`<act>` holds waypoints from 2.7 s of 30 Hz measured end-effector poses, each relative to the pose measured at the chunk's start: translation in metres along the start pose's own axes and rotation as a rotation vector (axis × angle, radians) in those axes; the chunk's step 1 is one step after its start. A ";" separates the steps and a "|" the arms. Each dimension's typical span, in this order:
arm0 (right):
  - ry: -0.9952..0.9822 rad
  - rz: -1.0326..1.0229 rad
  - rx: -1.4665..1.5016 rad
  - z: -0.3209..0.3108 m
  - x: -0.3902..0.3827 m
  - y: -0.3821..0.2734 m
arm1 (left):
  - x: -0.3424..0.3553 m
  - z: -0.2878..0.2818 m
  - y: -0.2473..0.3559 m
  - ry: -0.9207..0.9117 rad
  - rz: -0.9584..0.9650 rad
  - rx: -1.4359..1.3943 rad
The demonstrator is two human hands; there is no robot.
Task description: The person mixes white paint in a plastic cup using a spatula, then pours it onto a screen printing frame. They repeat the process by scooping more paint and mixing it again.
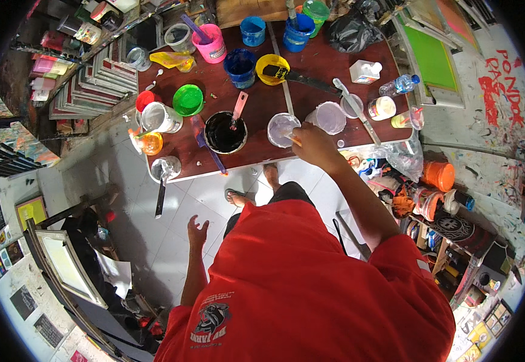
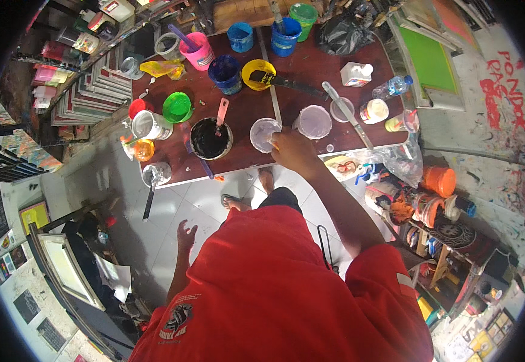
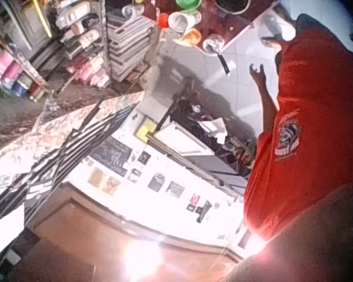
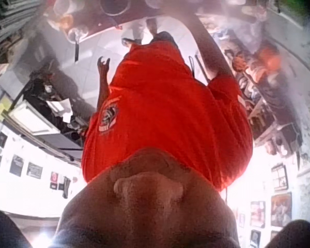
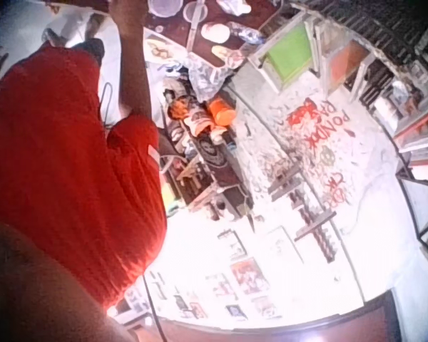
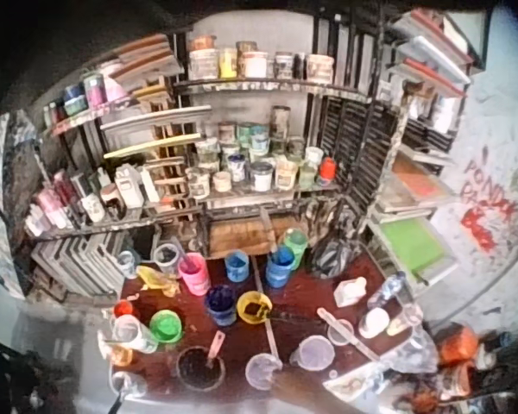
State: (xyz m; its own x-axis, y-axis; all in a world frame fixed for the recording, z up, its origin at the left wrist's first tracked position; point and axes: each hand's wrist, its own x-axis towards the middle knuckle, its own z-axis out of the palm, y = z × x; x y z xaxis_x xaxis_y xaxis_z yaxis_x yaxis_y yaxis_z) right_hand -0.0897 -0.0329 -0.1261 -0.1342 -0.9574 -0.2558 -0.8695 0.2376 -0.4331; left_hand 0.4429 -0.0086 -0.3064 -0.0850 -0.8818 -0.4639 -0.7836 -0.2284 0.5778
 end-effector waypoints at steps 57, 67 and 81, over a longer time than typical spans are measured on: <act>0.000 -0.591 1.512 0.024 0.016 -0.455 | 0.012 -0.142 0.126 0.643 0.554 -0.586; -0.177 -1.221 1.471 0.006 -0.051 -0.489 | -0.050 -0.204 0.096 0.855 0.687 -0.562; -0.188 -1.374 1.252 0.032 -0.093 -0.495 | -0.099 -0.242 0.065 1.237 0.391 -0.528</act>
State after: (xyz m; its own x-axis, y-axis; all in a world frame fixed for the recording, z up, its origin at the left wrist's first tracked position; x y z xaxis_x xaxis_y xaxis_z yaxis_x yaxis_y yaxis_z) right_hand 0.3682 -0.0565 0.0842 0.3912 -0.5523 0.7362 0.5110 -0.5349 -0.6729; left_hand 0.5494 -0.0360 -0.0607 0.5660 -0.6486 0.5089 -0.4911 0.2306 0.8401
